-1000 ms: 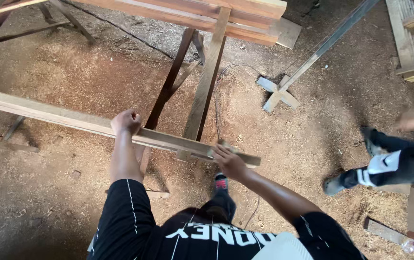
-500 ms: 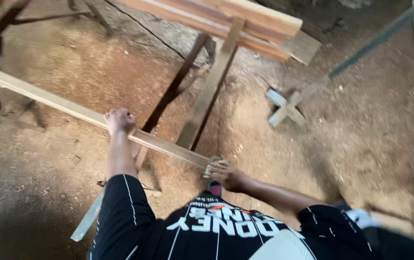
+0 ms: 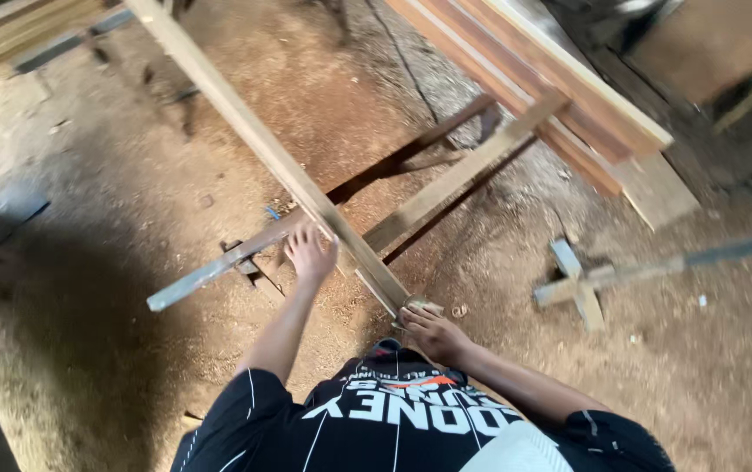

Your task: The person sands the surface and edges of a large rectangular wooden frame by hand using a small piece of sandpaper.

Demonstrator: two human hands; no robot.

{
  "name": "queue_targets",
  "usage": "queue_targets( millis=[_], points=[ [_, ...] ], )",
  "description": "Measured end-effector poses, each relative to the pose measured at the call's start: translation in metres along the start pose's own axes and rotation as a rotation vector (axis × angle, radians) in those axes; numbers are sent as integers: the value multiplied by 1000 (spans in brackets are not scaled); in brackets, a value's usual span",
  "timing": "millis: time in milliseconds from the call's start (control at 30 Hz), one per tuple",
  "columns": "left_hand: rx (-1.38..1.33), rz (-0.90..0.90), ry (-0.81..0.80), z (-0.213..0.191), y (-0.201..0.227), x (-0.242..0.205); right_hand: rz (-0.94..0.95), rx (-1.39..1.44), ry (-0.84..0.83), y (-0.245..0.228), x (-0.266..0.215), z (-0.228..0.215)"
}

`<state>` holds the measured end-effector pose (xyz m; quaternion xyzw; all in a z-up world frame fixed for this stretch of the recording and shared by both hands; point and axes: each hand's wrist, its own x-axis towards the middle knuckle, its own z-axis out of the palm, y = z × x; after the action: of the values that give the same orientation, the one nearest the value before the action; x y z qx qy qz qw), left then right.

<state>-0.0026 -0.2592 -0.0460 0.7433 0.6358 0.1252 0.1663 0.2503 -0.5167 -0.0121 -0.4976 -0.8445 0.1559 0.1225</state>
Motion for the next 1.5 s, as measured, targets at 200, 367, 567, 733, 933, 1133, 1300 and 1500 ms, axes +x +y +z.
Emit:
queue_targets(
  millis=[200, 367, 567, 733, 933, 1133, 1300, 1500],
  points=[
    [-140, -65, -4, 2, 54, -80, -15, -79, 65, 8, 56, 9],
    [-225, -157, -145, 2, 87, -112, -74, 97, 92, 9, 5, 8],
    [-162, -103, -207, 9, 116, -157, -114, -19, -88, 25, -47, 14],
    [-89, -158, -169, 15, 144, -179, -86, -63, -92, 37, -5, 33],
    [41, -152, -251, 4, 165, -190, -202, -55, -124, 41, -70, 31],
    [89, -178, -329, -6, 174, -188, -255, -71, -120, 46, -41, 20],
    [79, -181, -396, -10, 179, -189, -347, -723, -410, 22, -36, 5],
    [59, -181, -507, -20, 186, -184, -336, 51, -31, 33, -98, -2]
  ],
)
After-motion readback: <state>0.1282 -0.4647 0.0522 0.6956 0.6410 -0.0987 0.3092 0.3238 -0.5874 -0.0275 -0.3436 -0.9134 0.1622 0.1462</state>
